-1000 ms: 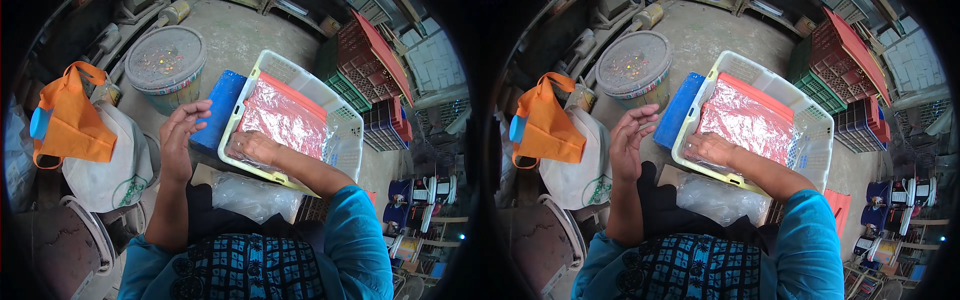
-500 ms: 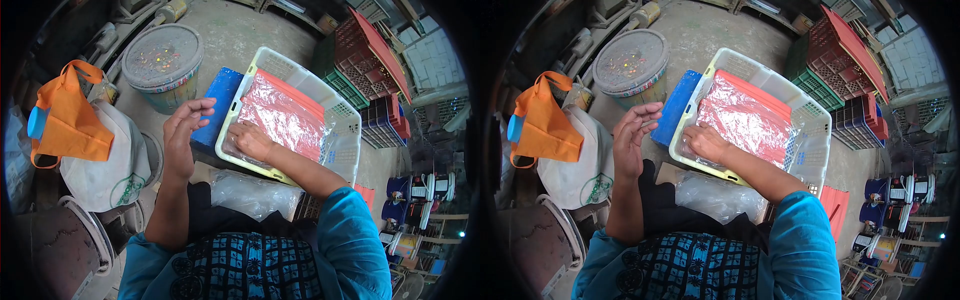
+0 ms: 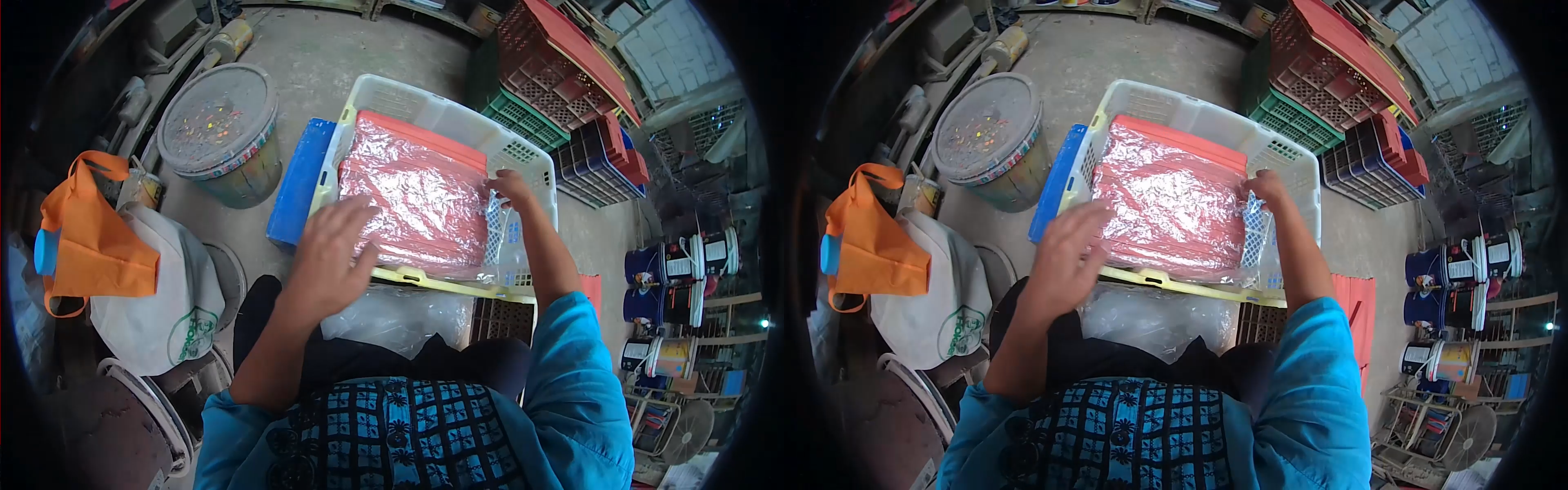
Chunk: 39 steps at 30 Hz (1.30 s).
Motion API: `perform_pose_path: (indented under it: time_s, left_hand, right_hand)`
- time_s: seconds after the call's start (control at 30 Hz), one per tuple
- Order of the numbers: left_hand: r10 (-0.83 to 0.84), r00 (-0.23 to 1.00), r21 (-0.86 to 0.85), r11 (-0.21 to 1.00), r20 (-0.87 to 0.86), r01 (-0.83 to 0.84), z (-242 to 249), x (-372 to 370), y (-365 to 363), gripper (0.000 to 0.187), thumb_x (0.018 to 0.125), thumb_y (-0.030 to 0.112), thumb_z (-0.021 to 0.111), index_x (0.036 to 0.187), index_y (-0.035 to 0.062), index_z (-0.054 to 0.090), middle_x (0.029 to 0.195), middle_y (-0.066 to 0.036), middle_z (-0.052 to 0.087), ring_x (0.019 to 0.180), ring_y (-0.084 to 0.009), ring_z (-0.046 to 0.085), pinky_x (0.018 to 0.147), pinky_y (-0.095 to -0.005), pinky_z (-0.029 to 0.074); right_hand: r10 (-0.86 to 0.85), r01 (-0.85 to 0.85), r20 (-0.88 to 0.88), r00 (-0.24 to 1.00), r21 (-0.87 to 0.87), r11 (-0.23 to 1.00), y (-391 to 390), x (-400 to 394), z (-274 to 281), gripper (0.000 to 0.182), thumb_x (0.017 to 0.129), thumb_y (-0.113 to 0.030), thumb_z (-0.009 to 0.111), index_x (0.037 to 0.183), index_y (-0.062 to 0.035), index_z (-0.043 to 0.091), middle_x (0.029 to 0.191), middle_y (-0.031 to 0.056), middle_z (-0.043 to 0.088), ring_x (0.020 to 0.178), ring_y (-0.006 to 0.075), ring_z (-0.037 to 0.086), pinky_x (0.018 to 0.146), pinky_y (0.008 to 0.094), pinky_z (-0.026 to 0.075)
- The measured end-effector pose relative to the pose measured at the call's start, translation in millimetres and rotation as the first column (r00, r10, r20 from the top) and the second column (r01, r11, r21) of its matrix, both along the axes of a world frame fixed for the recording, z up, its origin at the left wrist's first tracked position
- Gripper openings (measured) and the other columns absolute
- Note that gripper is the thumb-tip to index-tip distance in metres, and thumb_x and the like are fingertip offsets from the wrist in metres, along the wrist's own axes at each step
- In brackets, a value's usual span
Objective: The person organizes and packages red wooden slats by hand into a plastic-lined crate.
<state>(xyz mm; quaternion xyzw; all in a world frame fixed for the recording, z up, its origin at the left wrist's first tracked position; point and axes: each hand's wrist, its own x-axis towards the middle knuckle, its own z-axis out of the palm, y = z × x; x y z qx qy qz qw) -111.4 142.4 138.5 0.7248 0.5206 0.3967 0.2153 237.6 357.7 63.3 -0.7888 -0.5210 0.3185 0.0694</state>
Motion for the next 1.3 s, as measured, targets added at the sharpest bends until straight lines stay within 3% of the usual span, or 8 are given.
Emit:
perform_pose_path:
  time_s: [0.17,0.27,0.4,0.5,0.6,0.77,1.07,1.3]
  left_hand:
    - [-0.209,0.962,-0.189,0.966,-0.176,0.175,-16,34,-6,0.039,0.085,0.021,0.053,0.117,-0.0007,0.054,0.110,-0.021,0.059,0.108,-0.0336,0.053,0.108,-0.0495,0.020]
    - [-0.267,0.943,-0.290,0.935,-0.202,0.203,-17,43,-8,0.036,0.085,0.022,0.053,0.113,0.0000,0.057,0.099,-0.021,0.062,0.102,-0.0341,0.056,0.106,-0.0504,0.022]
    - [-0.296,0.937,-0.267,0.933,-0.187,0.242,-22,47,-2,0.030,0.083,0.020,0.055,0.102,-0.0013,0.060,0.092,-0.020,0.062,0.093,-0.0347,0.057,0.095,-0.0465,0.033]
    - [-0.304,0.940,-0.215,0.939,-0.156,0.269,-20,45,0,0.025,0.080,0.018,0.058,0.096,-0.0019,0.060,0.085,-0.020,0.060,0.087,-0.0356,0.056,0.083,-0.0427,0.040]
    - [-0.282,0.950,-0.188,0.949,-0.137,0.255,-20,46,1,0.023,0.079,0.016,0.060,0.093,-0.0021,0.059,0.081,-0.019,0.059,0.084,-0.0354,0.056,0.077,-0.0427,0.042]
    - [-0.265,0.963,-0.252,0.936,-0.039,0.247,-15,52,-1,0.023,0.083,0.014,0.057,0.098,-0.0022,0.058,0.089,-0.020,0.062,0.084,-0.0353,0.059,0.077,-0.0410,0.044]
    - [-0.109,0.994,-0.144,0.984,-0.001,0.107,-24,55,-6,0.024,0.087,0.010,0.051,0.106,-0.0030,0.059,0.096,-0.017,0.063,0.090,-0.0261,0.060,0.084,-0.0358,0.045]
    - [0.009,0.999,0.143,0.990,-0.034,-0.004,-33,86,-17,0.032,0.083,0.006,0.052,0.112,-0.0042,0.057,0.111,-0.018,0.060,0.104,-0.0307,0.056,0.093,-0.0378,0.040]
  right_hand:
    - [0.115,-0.112,0.119,0.986,-0.032,0.993,22,11,-18,0.025,0.067,-0.022,0.072,0.084,-0.0036,0.071,0.090,0.0191,0.067,0.087,0.0301,0.066,0.076,0.0367,0.053]
    - [0.091,-0.156,0.233,0.968,0.279,0.947,39,10,-35,0.014,0.066,-0.011,0.070,0.076,-0.0021,0.069,0.068,0.0122,0.065,0.059,0.0206,0.064,0.051,0.0340,0.052]
    - [0.116,-0.343,0.536,0.836,0.346,0.873,20,-7,-22,0.030,0.070,-0.020,0.071,0.095,-0.0033,0.067,0.089,0.0184,0.066,0.082,0.0229,0.066,0.071,0.0329,0.053]
    - [0.234,-0.398,0.401,0.886,0.398,0.826,-2,-12,16,0.042,0.078,-0.032,0.067,0.107,-0.0029,0.063,0.103,0.0190,0.064,0.094,0.0351,0.063,0.083,0.0412,0.050]
    - [0.295,-0.298,0.091,0.951,0.528,0.795,-53,-6,73,0.035,0.081,-0.024,0.065,0.107,-0.0023,0.062,0.107,0.0181,0.063,0.094,0.0320,0.063,0.080,0.0374,0.050]
    - [0.063,-0.228,0.222,0.973,0.878,0.422,-192,44,106,0.021,0.082,-0.008,0.060,0.103,-0.0032,0.061,0.097,0.0138,0.063,0.084,0.0276,0.063,0.074,0.0353,0.049]
    - [-0.677,0.368,0.211,0.705,0.708,0.603,-450,231,-25,0.024,0.083,-0.012,0.057,0.105,-0.0023,0.060,0.100,0.0190,0.060,0.090,0.0342,0.060,0.079,0.0420,0.048]
    - [-0.728,0.454,0.334,0.599,0.607,0.652,-442,255,-61,0.036,0.083,-0.026,0.061,0.110,-0.0025,0.058,0.105,0.0182,0.057,0.101,0.0350,0.054,0.083,0.0445,0.044]
